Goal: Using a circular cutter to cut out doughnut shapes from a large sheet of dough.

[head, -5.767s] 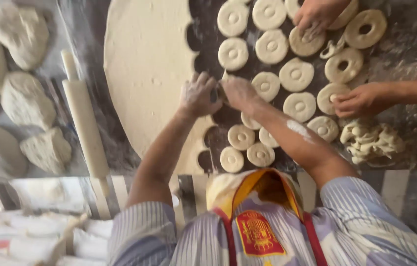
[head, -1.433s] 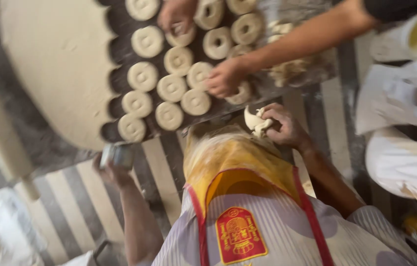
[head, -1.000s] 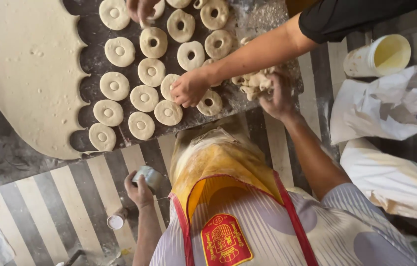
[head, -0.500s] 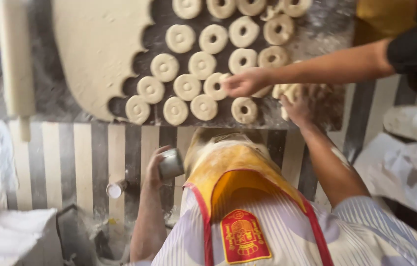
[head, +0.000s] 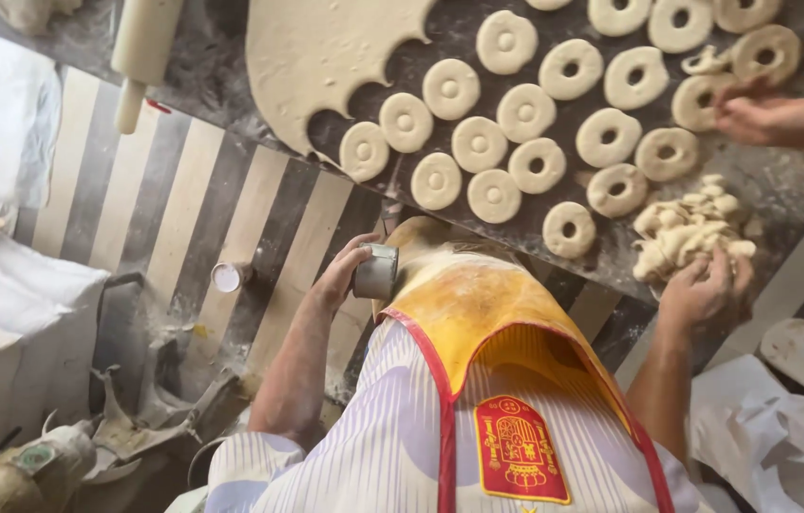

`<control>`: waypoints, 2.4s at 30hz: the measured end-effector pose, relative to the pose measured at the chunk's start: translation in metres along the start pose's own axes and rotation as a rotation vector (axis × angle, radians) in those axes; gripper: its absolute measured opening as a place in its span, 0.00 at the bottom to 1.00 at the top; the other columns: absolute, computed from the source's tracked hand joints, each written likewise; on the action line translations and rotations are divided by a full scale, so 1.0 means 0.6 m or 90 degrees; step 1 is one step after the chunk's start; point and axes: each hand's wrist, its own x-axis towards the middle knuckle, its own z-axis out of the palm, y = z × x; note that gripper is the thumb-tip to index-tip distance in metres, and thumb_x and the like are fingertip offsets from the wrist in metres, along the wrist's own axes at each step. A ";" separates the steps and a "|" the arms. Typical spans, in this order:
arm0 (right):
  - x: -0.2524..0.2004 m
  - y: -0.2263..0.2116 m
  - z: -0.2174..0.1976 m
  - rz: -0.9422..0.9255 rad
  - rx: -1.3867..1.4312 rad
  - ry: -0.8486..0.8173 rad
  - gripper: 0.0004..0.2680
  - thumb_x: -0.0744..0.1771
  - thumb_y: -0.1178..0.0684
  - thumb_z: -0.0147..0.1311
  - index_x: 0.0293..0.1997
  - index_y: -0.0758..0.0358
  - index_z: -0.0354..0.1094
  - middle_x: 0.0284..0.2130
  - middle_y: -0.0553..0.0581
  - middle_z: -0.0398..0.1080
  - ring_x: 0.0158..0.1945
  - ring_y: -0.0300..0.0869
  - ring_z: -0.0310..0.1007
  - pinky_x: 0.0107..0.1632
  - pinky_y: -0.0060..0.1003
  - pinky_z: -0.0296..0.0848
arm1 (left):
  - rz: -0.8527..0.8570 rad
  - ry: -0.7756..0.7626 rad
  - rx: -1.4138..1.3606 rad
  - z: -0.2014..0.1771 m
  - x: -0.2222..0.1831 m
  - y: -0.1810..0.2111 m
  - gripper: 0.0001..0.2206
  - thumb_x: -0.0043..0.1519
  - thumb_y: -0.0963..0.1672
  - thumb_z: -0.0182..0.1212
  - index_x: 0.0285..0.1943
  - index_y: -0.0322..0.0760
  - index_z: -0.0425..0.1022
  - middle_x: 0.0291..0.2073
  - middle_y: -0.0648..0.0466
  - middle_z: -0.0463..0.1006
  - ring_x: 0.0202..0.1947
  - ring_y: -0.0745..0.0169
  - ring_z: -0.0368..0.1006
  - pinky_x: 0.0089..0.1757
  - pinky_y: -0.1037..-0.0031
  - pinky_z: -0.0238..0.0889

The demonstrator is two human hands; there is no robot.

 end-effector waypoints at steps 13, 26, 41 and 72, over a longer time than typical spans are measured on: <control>0.012 -0.521 0.027 -0.102 0.504 -0.174 0.05 0.75 0.62 0.52 0.55 0.71 0.73 0.50 0.64 0.77 0.52 0.49 0.79 0.55 0.40 0.77 | 0.291 0.316 0.663 -0.320 0.050 0.324 0.30 0.53 0.49 0.70 0.67 0.41 0.71 0.60 0.42 0.70 0.63 0.45 0.65 0.60 0.58 0.62; 0.005 -0.856 0.068 -0.356 0.129 -0.519 0.13 0.63 0.51 0.63 0.51 0.61 0.71 0.45 0.63 0.72 0.50 0.57 0.72 0.52 0.52 0.70 | 0.581 0.366 0.952 -0.369 0.156 0.417 0.28 0.53 0.48 0.72 0.65 0.42 0.73 0.65 0.45 0.66 0.68 0.43 0.57 0.63 0.46 0.53; -0.114 -0.771 0.090 0.499 1.157 -0.552 0.13 0.68 0.65 0.44 0.60 0.67 0.58 0.49 0.61 0.70 0.51 0.44 0.74 0.55 0.38 0.77 | 0.482 -0.306 0.596 -0.164 0.145 0.405 0.22 0.60 0.43 0.64 0.64 0.33 0.72 0.57 0.44 0.77 0.57 0.47 0.72 0.54 0.60 0.68; -0.072 -0.776 0.060 0.615 1.130 -0.575 0.11 0.72 0.53 0.43 0.56 0.69 0.67 0.41 0.59 0.74 0.38 0.39 0.78 0.38 0.34 0.80 | 0.726 -0.247 0.774 -0.021 0.162 0.412 0.06 0.58 0.46 0.71 0.36 0.41 0.82 0.36 0.53 0.78 0.42 0.50 0.74 0.44 0.62 0.69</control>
